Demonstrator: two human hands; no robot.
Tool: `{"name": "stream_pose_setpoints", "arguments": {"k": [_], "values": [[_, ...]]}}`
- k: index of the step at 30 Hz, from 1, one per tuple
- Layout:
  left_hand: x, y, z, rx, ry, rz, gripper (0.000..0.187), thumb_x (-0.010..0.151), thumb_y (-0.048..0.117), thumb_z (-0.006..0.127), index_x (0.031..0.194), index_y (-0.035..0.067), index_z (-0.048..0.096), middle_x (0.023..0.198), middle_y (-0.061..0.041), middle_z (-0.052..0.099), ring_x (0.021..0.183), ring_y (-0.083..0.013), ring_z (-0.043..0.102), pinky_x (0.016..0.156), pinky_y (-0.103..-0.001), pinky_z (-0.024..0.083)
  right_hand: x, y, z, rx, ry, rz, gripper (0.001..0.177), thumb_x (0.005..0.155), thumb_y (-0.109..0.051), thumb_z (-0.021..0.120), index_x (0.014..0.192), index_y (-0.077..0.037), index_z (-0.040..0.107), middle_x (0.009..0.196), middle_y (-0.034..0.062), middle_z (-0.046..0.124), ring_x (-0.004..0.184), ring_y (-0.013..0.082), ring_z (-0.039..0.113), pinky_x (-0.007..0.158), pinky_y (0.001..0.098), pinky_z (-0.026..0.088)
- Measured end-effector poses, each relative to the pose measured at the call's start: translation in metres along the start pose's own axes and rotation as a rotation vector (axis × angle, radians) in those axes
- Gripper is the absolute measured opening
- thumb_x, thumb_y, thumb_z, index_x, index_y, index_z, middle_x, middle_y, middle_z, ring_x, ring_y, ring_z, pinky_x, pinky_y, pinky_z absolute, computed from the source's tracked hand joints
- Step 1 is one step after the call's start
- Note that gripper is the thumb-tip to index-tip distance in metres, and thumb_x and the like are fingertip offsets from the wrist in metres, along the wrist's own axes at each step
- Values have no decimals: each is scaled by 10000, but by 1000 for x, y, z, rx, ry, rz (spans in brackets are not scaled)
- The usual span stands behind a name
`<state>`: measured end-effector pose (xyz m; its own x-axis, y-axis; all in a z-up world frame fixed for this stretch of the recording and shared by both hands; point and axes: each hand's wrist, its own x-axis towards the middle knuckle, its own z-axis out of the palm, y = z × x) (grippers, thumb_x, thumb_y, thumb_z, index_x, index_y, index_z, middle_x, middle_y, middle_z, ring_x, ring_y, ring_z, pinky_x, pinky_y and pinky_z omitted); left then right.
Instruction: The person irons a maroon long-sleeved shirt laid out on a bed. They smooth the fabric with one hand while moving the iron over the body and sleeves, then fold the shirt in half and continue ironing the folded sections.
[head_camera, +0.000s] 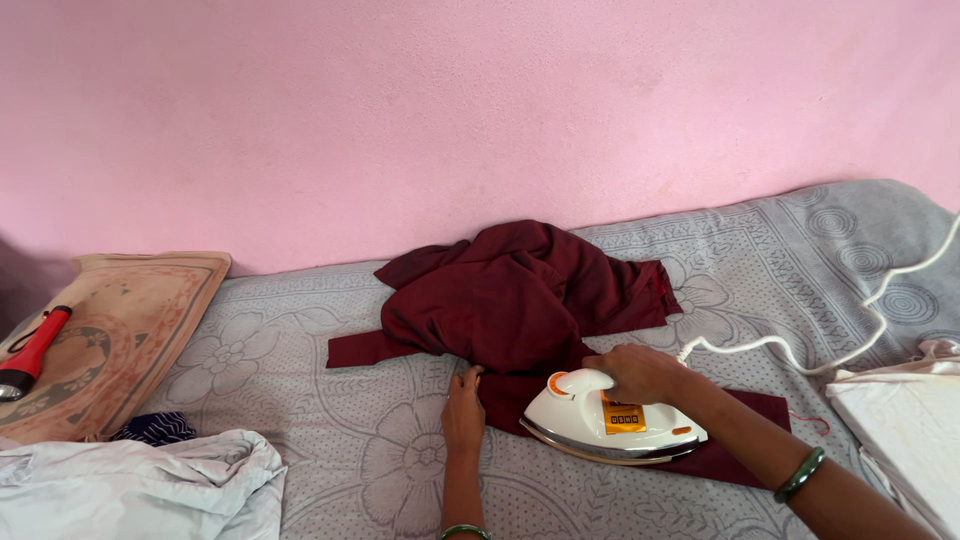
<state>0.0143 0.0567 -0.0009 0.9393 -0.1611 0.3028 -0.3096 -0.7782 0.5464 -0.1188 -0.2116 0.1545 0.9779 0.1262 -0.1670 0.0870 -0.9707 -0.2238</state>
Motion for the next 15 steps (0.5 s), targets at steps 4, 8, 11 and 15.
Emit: {"name": "stream_pose_setpoints", "arguments": {"k": [4,8,11,15], "values": [[0,-5,4,22,33,57,395,993,11,525,1324,208,613,1147,-113,640,907,-289,698,747,-407,604,-9,5,0,-9,9,-32,475,819,-223,754,1271,-248,611,918,135,715,953,329,692,863,498,535],[0,-3,1,13,22,36,326,1038,81,534,1326,210,613,1144,-126,634,914,-318,692,754,-441,587,-35,23,-3,11,-12,-63,413,818,-252,761,1208,-217,631,858,132,731,896,329,714,831,490,544],[-3,5,-9,0,27,10,354,1000,74,552,1329,192,609,1144,-129,626,946,-330,681,777,-462,572,-59,38,-1,5,-22,-44,417,812,-267,772,1199,-207,631,852,134,743,883,330,722,827,487,547],[-4,27,-26,-36,198,177,330,919,68,590,1239,114,653,1134,-146,627,1046,-341,639,873,-469,534,-93,55,1,-25,-47,71,408,836,-308,767,1210,-223,627,869,117,761,884,307,739,846,469,560]]}}
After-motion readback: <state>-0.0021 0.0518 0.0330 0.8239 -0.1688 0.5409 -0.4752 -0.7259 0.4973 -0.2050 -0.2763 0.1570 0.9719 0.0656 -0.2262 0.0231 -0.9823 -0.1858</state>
